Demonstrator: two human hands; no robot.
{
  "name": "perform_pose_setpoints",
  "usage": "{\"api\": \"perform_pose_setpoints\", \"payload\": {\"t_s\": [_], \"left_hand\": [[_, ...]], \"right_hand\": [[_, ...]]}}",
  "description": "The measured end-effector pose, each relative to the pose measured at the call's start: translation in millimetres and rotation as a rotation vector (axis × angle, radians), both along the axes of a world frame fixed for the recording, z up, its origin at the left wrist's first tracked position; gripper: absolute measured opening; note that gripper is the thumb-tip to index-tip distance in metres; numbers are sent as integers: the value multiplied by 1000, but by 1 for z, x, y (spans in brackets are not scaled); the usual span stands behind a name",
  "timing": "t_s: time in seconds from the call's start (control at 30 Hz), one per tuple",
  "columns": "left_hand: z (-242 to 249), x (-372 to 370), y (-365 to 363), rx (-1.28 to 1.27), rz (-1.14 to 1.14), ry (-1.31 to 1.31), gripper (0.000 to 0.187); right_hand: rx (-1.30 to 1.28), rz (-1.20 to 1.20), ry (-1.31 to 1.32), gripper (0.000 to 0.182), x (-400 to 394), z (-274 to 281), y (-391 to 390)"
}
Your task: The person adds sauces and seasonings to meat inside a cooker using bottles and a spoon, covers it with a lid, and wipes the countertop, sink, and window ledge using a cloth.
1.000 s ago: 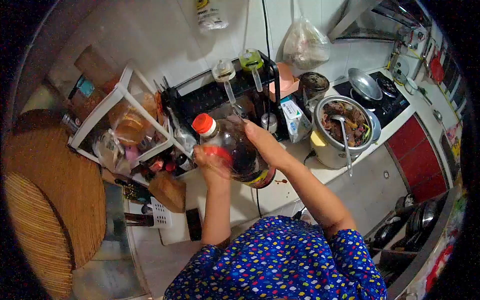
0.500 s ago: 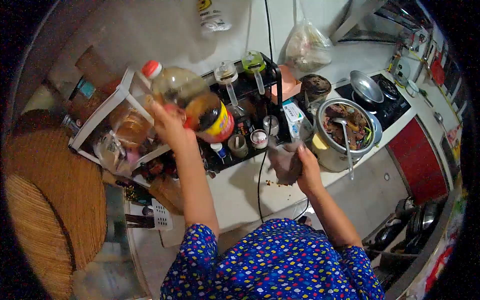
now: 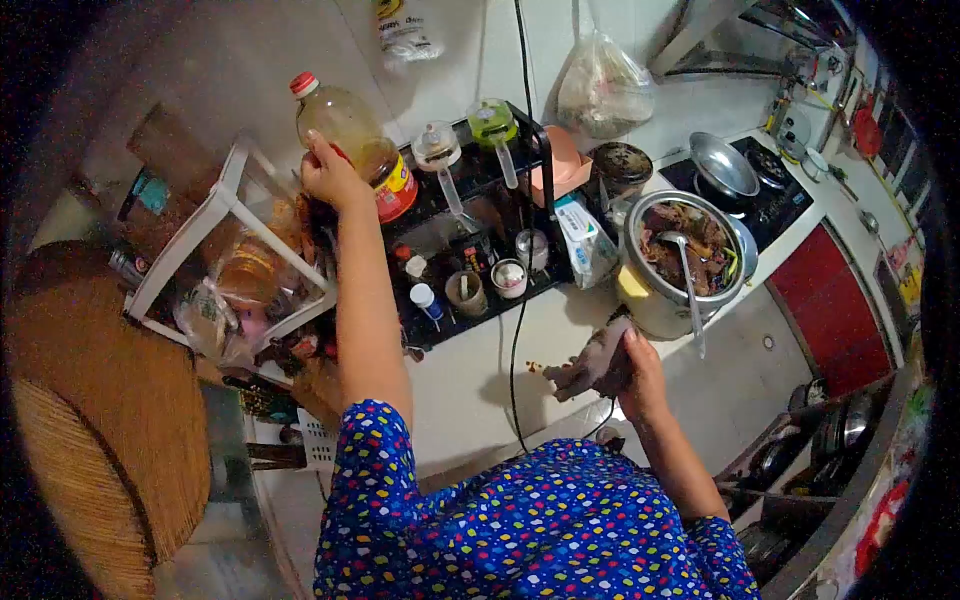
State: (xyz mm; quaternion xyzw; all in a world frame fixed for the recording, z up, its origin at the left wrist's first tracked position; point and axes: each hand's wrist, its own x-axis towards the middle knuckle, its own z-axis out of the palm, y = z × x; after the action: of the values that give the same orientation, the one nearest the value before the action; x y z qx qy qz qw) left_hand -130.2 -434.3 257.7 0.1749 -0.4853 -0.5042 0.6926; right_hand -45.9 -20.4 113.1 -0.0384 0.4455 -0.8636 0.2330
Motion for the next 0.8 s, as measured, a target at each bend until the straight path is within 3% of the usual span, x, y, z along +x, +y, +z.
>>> {"api": "perform_pose_setpoints", "payload": {"t_s": [0.2, 0.3, 0.37, 0.4, 0.5, 0.6, 0.67, 0.7, 0.73, 0.77, 0.8], "left_hand": [[-3, -16, -11, -31, 28, -31, 43], [-41, -46, -64, -131, 85, 2, 42], [-16, -19, -14, 73, -67, -40, 40], [-25, -20, -21, 94, -66, -56, 40], [-38, -37, -80, -100, -98, -191, 36], [-57, -41, -110, -262, 11, -354, 35], [-63, -31, -111, -509, 407, -705, 46], [-55, -11, -71, -473, 504, -724, 42], [-48, 17, -10, -439, 599, -743, 39], [-54, 39, 26, -518, 471, -635, 40], [-58, 58, 57, -593, 342, -523, 43]], "right_hand": [[75, -1, 59, 33, -2, 4, 3], [43, -10, 0, 29, -9, 7, -1], [111, 9, 34, 35, -19, -1, -1], [113, 15, 39, 38, -22, 0, -4], [111, 70, 17, 38, -27, -7, -17], [66, 86, -54, 39, -22, -22, -33], [33, 133, -117, 46, -24, -42, -38], [36, 137, -124, 46, -29, -68, -37], [267, 223, -82, 50, -35, -105, -32], [496, 308, -38, 55, -38, -135, -27], [891, 237, 61, 64, -27, -149, -20]]}}
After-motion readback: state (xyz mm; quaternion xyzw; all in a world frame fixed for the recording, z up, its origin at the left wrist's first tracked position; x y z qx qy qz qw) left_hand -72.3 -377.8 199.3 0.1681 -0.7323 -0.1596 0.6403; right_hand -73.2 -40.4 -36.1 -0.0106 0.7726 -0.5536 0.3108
